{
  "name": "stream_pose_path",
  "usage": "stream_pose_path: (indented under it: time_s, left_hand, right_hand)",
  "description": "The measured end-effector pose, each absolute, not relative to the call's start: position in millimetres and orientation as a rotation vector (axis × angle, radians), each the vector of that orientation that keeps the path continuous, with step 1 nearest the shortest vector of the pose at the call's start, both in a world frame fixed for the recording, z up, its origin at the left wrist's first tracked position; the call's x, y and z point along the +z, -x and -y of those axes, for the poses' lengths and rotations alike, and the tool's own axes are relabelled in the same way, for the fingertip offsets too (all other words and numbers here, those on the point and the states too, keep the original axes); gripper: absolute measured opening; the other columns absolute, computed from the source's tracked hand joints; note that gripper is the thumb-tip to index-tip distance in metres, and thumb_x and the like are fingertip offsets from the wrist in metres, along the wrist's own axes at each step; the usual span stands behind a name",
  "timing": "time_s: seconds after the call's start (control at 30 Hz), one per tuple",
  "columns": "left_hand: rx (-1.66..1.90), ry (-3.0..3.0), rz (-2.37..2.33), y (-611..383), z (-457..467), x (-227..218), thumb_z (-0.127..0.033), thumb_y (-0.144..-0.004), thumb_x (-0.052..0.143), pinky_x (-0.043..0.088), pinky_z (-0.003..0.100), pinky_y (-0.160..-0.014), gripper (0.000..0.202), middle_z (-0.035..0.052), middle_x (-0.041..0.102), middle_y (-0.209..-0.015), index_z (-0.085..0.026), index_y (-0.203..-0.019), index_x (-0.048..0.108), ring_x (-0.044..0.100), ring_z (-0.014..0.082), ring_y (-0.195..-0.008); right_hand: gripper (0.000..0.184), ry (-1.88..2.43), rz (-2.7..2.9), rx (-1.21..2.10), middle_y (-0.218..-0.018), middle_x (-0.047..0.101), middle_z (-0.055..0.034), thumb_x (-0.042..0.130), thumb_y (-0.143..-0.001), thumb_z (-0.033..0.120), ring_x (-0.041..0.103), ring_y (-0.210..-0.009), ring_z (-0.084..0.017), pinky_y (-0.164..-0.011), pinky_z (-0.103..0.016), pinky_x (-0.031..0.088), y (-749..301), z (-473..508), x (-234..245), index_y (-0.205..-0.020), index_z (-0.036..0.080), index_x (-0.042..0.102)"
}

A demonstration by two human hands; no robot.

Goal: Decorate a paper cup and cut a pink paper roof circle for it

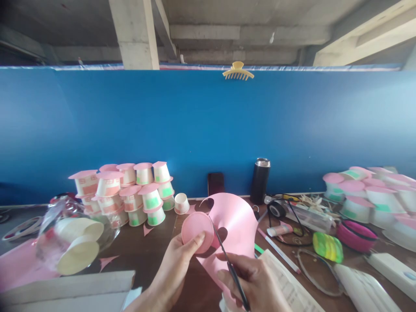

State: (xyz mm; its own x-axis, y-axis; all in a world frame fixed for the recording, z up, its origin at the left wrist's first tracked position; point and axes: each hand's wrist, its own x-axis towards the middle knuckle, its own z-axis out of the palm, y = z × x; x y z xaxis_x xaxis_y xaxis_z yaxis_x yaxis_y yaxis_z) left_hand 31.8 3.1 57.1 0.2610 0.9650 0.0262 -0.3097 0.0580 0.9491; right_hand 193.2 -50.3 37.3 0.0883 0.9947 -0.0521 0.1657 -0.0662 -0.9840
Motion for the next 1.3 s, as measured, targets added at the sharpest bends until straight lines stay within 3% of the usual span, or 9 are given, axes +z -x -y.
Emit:
stream_pose_path:
  time_s: [0.2, 0.33, 0.6, 1.1, 1.3]
  left_hand:
    - [1.145, -1.127, -0.909, -29.2, -5.5, 56.8, -0.048, -0.079, 0.064, 0.050, 0.033, -0.076, 0.046, 0.0141, 0.075, -0.084, -0.005, -0.096, 0.072, 0.067, 0.0299, -0.087]
    - [1.136, -1.159, -0.949, -28.8, -4.5, 59.7, -0.046, -0.079, 0.065, 0.050, 0.033, -0.075, 0.044, 0.0126, 0.074, -0.080, -0.006, -0.097, 0.072, 0.066, 0.0300, -0.087]
    - [1.080, -1.220, -0.965, -28.5, -5.2, 57.3, -0.045, -0.078, 0.065, 0.049, 0.033, -0.072, 0.044, 0.0127, 0.074, -0.083, -0.007, -0.098, 0.072, 0.065, 0.0304, -0.086]
    - [1.068, -1.224, -0.961, -28.3, -6.5, 60.1, -0.045, -0.077, 0.065, 0.049, 0.034, -0.073, 0.041, 0.0157, 0.073, -0.084, -0.006, -0.087, 0.072, 0.065, 0.0309, -0.085]
    - [1.073, -1.203, -0.982, -28.8, -4.2, 61.8, -0.044, -0.077, 0.066, 0.049, 0.033, -0.073, 0.045, 0.0136, 0.073, -0.080, -0.004, -0.096, 0.072, 0.065, 0.0307, -0.086]
  right_hand:
    - [0.074, 1.374, 1.247, 1.245, -0.043, 0.047, 0.0046, 0.071, -0.062, 0.063, 0.040, -0.038, -0.008, -0.041, -0.024, 0.031, -191.1, 49.8, 42.8, -0.108, 0.006, 0.070]
    - [0.070, 1.347, 1.230, 1.240, -0.046, 0.050, 0.0029, 0.073, -0.060, 0.064, 0.043, -0.040, -0.010, -0.040, -0.023, 0.031, -188.7, 49.9, 45.1, -0.103, 0.008, 0.073]
    - [0.066, 1.285, 1.176, 1.254, -0.041, 0.044, 0.0062, 0.073, -0.063, 0.060, 0.037, -0.036, -0.008, -0.039, -0.024, 0.027, -185.6, 51.9, 43.9, -0.106, 0.009, 0.071]
    - [0.069, 1.283, 1.211, 1.231, -0.038, 0.041, 0.0076, 0.069, -0.067, 0.063, 0.031, -0.035, -0.006, -0.039, -0.022, 0.022, -188.3, 50.6, 37.0, -0.108, 0.008, 0.069]
    - [0.067, 1.379, 1.230, 1.187, -0.040, 0.045, 0.0056, 0.071, -0.063, 0.062, 0.036, -0.036, -0.006, -0.039, -0.022, 0.027, -192.1, 49.0, 39.0, -0.103, 0.008, 0.072]
